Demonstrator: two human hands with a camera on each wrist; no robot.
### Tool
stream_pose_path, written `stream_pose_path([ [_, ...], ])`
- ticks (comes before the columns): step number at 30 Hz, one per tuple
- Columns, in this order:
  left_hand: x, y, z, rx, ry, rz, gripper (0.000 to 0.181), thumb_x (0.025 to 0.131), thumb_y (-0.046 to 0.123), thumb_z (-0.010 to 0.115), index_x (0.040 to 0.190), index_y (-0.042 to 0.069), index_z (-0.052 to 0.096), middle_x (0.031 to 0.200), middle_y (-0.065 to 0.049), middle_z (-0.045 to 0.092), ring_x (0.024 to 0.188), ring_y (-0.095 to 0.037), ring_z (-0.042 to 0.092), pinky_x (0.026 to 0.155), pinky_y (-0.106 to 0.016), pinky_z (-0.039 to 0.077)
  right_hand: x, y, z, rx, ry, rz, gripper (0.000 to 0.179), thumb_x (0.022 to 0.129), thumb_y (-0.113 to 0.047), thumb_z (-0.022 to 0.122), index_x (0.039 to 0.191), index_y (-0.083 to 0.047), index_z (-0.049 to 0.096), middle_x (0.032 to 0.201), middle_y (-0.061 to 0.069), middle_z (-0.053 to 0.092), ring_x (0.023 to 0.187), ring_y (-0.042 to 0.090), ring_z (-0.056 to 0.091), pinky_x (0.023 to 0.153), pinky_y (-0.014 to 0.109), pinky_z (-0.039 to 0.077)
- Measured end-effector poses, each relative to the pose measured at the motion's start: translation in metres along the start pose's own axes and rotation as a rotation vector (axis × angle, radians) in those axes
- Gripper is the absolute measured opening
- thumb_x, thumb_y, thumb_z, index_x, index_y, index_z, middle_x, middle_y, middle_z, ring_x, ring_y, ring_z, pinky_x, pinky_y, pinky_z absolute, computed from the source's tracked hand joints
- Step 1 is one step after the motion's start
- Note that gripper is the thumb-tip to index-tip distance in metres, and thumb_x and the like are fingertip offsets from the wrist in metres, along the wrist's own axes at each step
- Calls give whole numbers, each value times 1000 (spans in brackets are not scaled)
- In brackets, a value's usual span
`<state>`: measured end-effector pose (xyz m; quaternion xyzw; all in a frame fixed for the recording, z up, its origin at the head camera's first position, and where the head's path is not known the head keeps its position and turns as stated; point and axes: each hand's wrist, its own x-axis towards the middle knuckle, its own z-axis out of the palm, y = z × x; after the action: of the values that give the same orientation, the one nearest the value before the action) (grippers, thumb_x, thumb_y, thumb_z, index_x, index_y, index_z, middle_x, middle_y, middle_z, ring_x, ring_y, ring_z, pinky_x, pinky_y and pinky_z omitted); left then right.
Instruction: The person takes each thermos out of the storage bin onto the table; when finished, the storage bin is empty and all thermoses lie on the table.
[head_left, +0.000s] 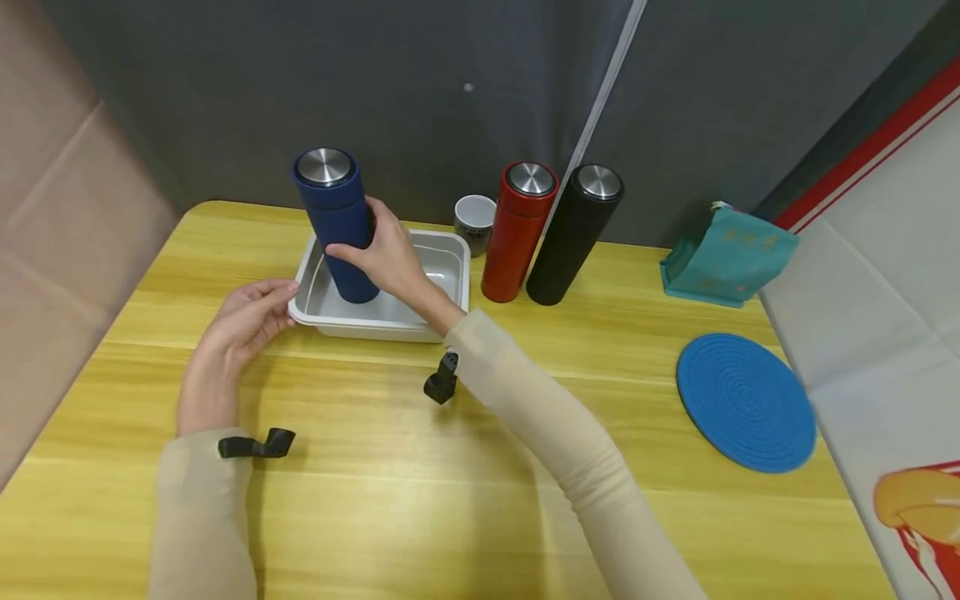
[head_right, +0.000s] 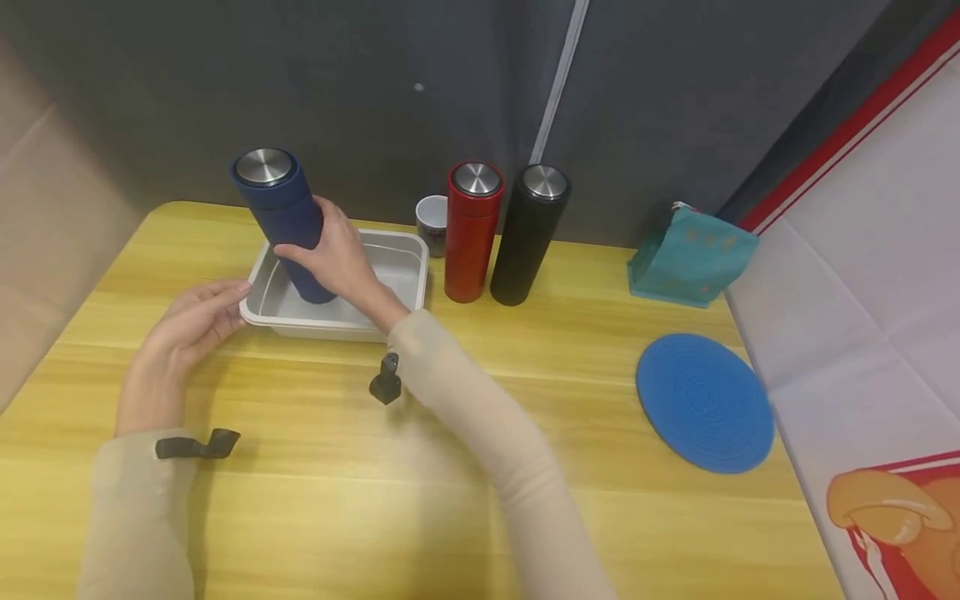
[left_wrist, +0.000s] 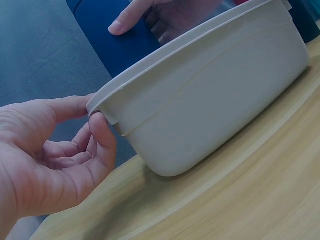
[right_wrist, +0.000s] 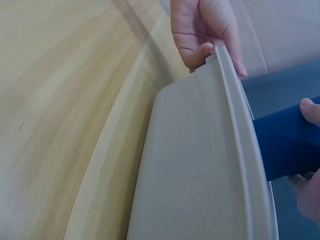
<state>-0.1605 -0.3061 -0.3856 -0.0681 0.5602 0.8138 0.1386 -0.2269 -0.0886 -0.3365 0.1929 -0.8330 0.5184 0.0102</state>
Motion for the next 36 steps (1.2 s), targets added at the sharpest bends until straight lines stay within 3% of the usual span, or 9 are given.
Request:
stream_pose_path([
  [10, -1, 0, -5, -4, 1, -7, 7, 96, 9, 61, 99, 3, 63, 85, -6, 64, 70, -13, 59, 62, -22, 49, -7, -3, -12, 70, 10, 2, 82, 80, -26, 82, 143, -2, 36, 135, 11, 52, 115, 13, 53, 90, 14, 43],
  [24, -4, 2, -10, -8, 12, -2, 6, 95, 8, 61, 98, 3, 65, 86, -7, 64, 71, -13, 59, 62, -22, 50, -20, -12, -36, 125, 62, -2, 80, 78, -26, 83, 142, -4, 39, 134, 8, 53, 116, 12, 53, 96, 20, 43],
  [36, -1, 2, -7, 31, 27, 2, 8, 95, 11, 61, 97, 5, 67, 86, -6, 65, 70, -12, 58, 62, -21, 49, -39, -24, -63, 282, 97, -20, 72, 78, -19, 83, 137, -4, 44, 126, 6, 58, 110, 10, 57, 92, 18, 45],
])
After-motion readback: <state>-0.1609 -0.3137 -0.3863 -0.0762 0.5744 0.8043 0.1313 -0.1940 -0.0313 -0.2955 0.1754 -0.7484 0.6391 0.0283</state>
